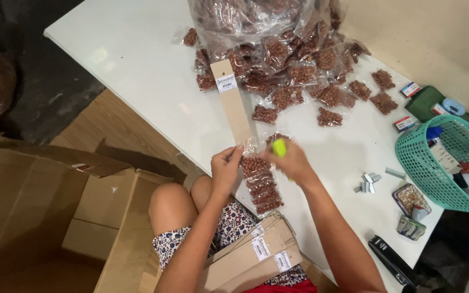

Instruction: The person pours small plastic bags of brown snacks from a large bag onto a white table. They then pick up each small bag, place it into a long cardboard sleeve, and seal the sleeve using a handheld green sealing tool. The person repeats this process for multiple snack bags.

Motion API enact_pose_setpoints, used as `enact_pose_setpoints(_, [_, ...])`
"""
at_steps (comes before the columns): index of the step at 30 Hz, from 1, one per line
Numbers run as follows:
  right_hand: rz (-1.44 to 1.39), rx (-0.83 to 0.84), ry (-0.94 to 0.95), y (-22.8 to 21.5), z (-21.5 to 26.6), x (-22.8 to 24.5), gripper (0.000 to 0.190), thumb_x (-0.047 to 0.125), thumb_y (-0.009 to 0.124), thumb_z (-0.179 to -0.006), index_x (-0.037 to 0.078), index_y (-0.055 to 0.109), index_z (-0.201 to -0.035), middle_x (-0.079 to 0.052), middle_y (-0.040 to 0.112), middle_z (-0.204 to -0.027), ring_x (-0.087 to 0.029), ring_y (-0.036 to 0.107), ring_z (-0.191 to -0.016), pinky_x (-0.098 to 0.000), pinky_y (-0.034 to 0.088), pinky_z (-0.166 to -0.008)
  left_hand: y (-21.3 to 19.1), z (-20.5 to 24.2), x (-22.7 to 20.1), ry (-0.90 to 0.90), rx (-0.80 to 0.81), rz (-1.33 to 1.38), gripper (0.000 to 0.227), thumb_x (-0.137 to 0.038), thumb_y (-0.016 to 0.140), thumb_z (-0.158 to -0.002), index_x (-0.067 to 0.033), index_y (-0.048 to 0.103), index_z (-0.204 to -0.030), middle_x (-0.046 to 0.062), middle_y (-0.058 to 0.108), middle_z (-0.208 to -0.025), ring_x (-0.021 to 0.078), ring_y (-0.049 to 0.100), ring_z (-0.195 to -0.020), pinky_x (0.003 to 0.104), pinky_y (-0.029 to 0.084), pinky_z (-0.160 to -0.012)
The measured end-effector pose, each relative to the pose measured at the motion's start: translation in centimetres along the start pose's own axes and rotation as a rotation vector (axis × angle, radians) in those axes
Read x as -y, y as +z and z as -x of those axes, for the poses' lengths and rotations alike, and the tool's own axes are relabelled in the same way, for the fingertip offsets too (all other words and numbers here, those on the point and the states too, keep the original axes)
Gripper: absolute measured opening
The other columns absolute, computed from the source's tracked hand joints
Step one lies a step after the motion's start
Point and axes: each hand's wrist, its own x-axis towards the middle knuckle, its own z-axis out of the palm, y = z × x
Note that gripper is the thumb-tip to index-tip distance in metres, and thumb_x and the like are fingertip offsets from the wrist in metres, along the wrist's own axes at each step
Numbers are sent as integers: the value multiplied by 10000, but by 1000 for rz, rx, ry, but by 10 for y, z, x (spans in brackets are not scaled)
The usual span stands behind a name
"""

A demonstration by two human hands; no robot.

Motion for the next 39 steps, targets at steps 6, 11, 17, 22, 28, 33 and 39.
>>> enact_pose_setpoints(6, [-777, -394, -66, 3, -7, 55, 477, 556, 548, -1004, 81, 519, -1033, -122, 705, -849, -221, 749, -724, -310, 642, -630, 7, 20, -27, 102, 77, -136, 201, -280, 711, -963, -125, 837, -989, 86, 783, -754, 100, 680, -714, 321, 561, -653])
enact_pose_setpoints(11, [-403, -476, -291, 17, -22, 54, 492, 564, 518, -1042, 177, 528, -739, 47, 494, -669, -99, 512, -641, -268, 439, -666, 9, 24, -37, 252, 141, -291, 158, -229, 703, -933, -143, 833, -956, 105, 771, -749, 147, 753, -742, 335, 582, -643])
enact_pose_setpoints(17, [-572, -592, -253, 34, 0, 96, 472, 516, 652, -953, 216, 464, -641, 107, 451, -585, -32, 428, -563, -207, 349, -559, 9, 26, -49, 293, 136, -333, 195, -201, 657, -949, -93, 819, -953, 163, 757, -762, 329, 763, -814, 426, 579, -669])
enact_pose_setpoints(22, [-447, -527, -205, 26, -28, 62, 443, 535, 705, -918, 204, 536, -677, 66, 536, -564, -80, 514, -539, -247, 409, -554, 4, 13, -33, 191, 111, -276, 210, -243, 671, -949, -103, 827, -962, 154, 774, -790, 265, 749, -804, 428, 582, -727])
enact_pose_setpoints(28, [200, -414, -56, -40, -113, -63, 566, 397, 899, -697, 37, 730, -1099, -181, 684, -932, -355, 701, -961, -406, 537, -859, -8, -18, 17, -131, 33, 7, 189, -266, 711, -942, -102, 791, -989, 44, 707, -738, 120, 625, -708, 277, 569, -647])
enact_pose_setpoints(33, [-145, 42, -297, -73, -23, 8, 189, 146, 814, -789, 31, 695, -881, -64, 609, -571, -155, 588, -505, -271, 471, -552, -9, -31, 24, -240, 3, 148, 291, -279, 729, -943, -20, 762, -1071, 89, 700, -859, 175, 598, -796, 357, 569, -701])
enact_pose_setpoints(39, [-231, 228, -260, -45, -10, 42, 247, 173, 858, -732, 20, 712, -860, -82, 645, -604, -159, 603, -483, -282, 497, -451, -9, -6, -35, -367, 70, 307, 708, -660, 568, -933, 6, 661, -1154, 38, 574, -932, 147, 577, -887, 260, 540, -815])
